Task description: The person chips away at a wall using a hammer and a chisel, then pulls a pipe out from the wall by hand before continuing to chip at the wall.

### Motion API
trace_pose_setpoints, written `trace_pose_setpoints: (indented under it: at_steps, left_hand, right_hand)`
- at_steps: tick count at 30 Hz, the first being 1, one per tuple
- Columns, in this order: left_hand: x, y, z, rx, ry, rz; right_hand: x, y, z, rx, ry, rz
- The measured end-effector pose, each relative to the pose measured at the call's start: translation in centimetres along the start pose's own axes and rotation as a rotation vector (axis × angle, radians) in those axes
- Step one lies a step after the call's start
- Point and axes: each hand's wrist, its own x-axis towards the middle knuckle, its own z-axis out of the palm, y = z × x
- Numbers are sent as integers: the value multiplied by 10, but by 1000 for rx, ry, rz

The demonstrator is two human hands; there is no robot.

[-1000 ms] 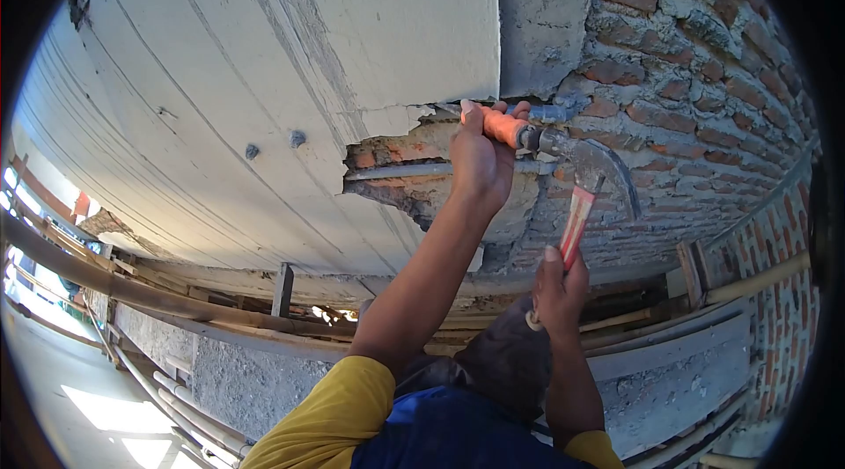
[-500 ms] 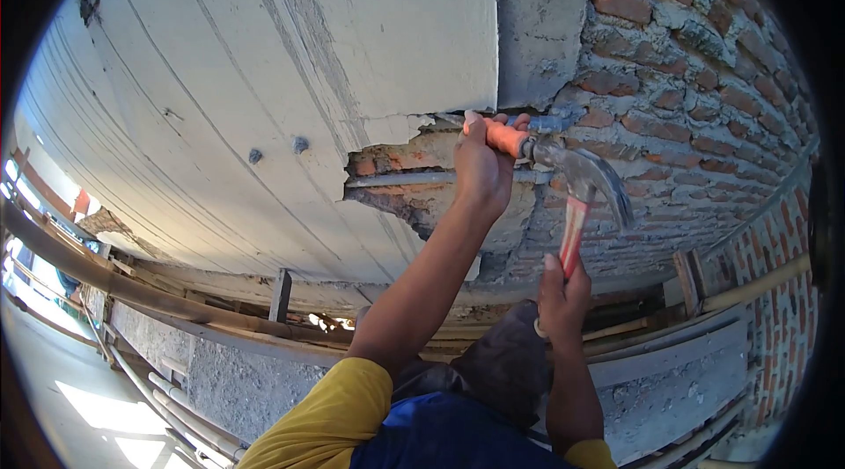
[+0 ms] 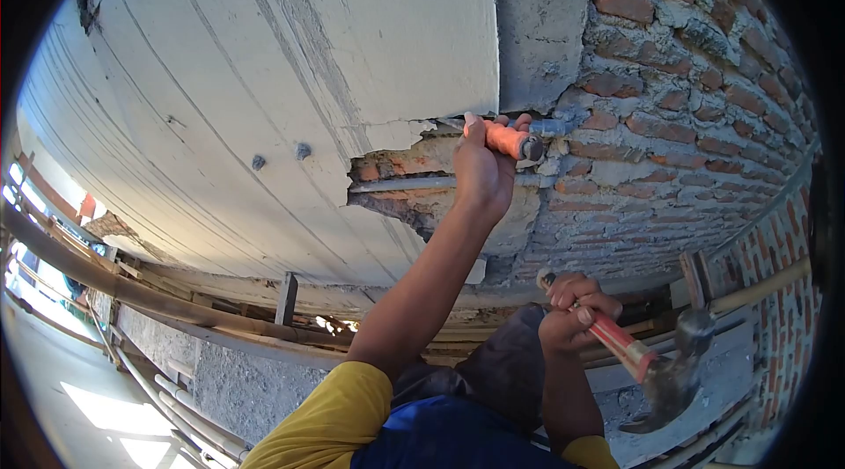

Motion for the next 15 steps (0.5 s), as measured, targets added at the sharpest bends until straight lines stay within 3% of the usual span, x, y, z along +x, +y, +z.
trace_pose_setpoints:
  at_steps: [2,4,6,8,11,15]
  left_hand:
    - [0,-1,0,1,-1,4]
    - [4,-4,-4,2,-17,9]
    - [9,-10,-2,16,18,20]
    - [18,-19,9,37,96,45]
    - [26,-17,16,27,53,50]
    - [30,-15,20,23,19,21]
  right_hand:
    - [-8,31,-7,-28,-50,-119]
    - [3,43,-3,-496,-225,35]
    - [4,45,-7,-676,-208,319]
    - [7,49,-16,-547,5,707]
    - [-5,38,-29,-357,197,810]
    - [-64,31,-66,-267,220,865]
